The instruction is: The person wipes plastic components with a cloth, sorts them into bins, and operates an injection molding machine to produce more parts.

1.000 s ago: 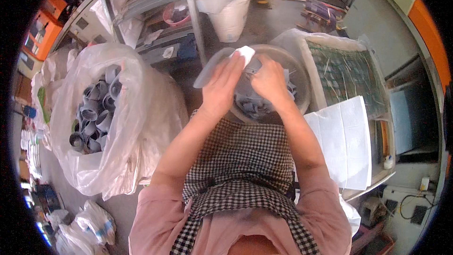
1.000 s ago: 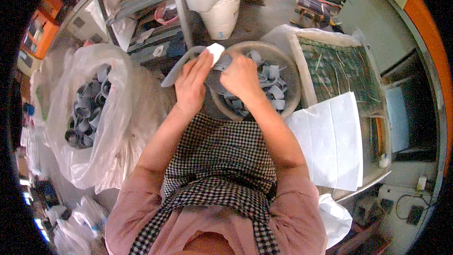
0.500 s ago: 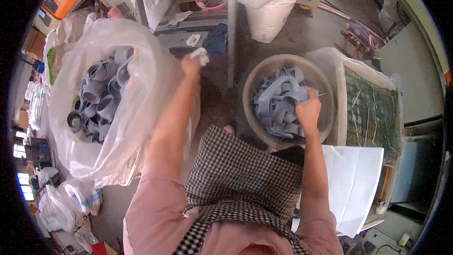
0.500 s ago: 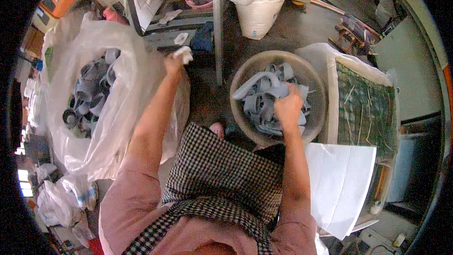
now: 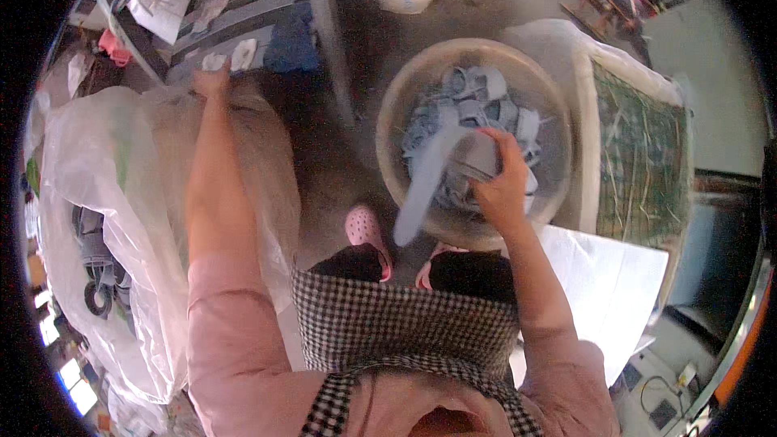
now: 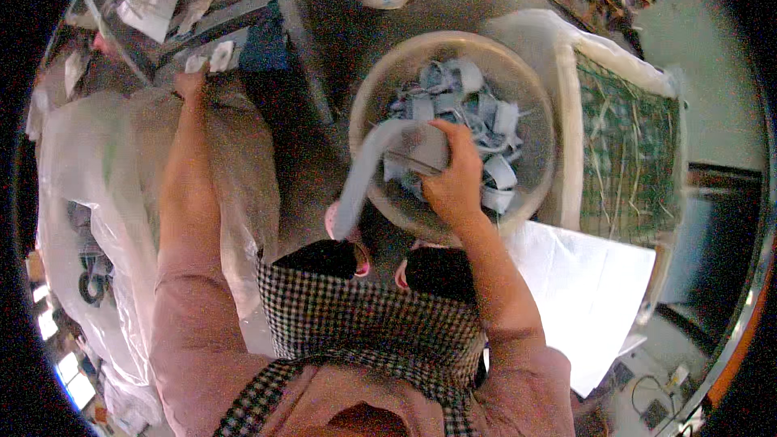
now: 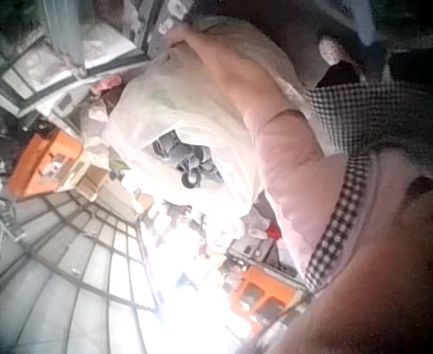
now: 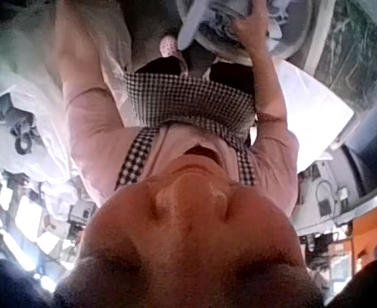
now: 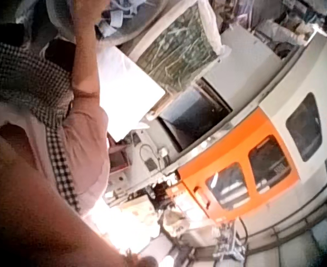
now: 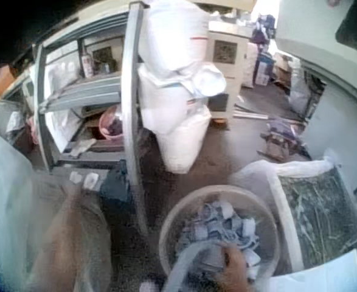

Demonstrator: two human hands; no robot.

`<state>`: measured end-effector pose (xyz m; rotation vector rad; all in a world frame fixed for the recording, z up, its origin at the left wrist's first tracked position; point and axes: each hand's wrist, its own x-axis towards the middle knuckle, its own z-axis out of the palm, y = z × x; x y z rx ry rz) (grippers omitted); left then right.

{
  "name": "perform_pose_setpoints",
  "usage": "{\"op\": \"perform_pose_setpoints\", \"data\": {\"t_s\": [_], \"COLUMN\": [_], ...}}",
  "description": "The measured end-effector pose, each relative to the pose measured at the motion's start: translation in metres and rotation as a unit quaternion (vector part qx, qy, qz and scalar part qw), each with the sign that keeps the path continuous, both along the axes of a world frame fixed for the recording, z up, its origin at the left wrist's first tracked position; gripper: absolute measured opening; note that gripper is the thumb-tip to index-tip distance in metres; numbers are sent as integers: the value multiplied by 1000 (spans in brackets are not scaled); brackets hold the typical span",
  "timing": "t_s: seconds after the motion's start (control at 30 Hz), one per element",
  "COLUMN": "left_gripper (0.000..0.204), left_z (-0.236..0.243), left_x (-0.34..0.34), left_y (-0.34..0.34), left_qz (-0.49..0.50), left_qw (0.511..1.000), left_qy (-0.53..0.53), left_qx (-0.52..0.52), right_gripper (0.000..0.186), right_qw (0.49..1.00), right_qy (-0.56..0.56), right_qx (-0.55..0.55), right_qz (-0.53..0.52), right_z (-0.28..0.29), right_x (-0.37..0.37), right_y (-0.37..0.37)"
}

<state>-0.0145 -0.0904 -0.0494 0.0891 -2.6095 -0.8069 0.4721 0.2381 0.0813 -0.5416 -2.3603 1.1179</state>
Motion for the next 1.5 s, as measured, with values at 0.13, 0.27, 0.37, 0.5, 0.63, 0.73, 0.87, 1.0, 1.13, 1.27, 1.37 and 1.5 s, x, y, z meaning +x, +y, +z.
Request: {"op": "perform_pose_setpoints", "data": {"t_s": [0.13, 0.27, 0.37, 0.5, 0.63, 0.73, 0.87, 1.0, 1.13, 1.27, 1.37, 1.5], "left_gripper": [52, 62, 25, 11, 22, 36, 52, 47, 36, 25, 16, 16], "left_z": [89, 225, 272, 330, 379, 406, 395, 344, 275, 223, 197, 153], "left_x": [171, 375, 435, 453, 398, 351, 353, 402, 419, 391, 381, 368], "left_y": [112, 122, 102, 40, -75, -189, -196, -82, 1, 26, 27, 20], "left_qz": [-254, -550, -530, -388, -205, -29, 150, -98, -277, -292, -294, -298], "left_qw": [958, 681, 698, 874, 925, 966, 903, 898, 914, 942, 946, 953], "left_qy": [-69, -395, -391, -62, 232, 243, 359, 428, 295, 154, 117, 56], "left_qx": [115, 278, 281, 286, 219, 81, -182, -28, -21, 66, 66, 22], "right_gripper": [53, 61, 80, 114, 120, 120, 116, 94, 71, 68, 67, 42], "right_qw": [996, 978, 961, 881, 788, 748, 771, 860, 969, 988, 972, 971], "right_qy": [69, 156, 203, 319, 386, 426, 444, 375, 152, -20, -66, -108], "right_qx": [60, 139, 186, 340, 452, 484, 439, 347, 183, 131, 218, 172], "right_qz": [-18, -20, -7, -79, -160, -157, -128, -16, 73, 84, 55, 122], "right_z": [-2, 26, 62, 109, 122, 135, 125, 91, 43, -22, -63, -106], "right_x": [3, 15, 30, 66, 85, 72, 37, -26, -140, -258, -319, -354], "right_y": [-3, -24, -52, -56, -53, -62, -76, -83, -103, -104, -109, -106]}}
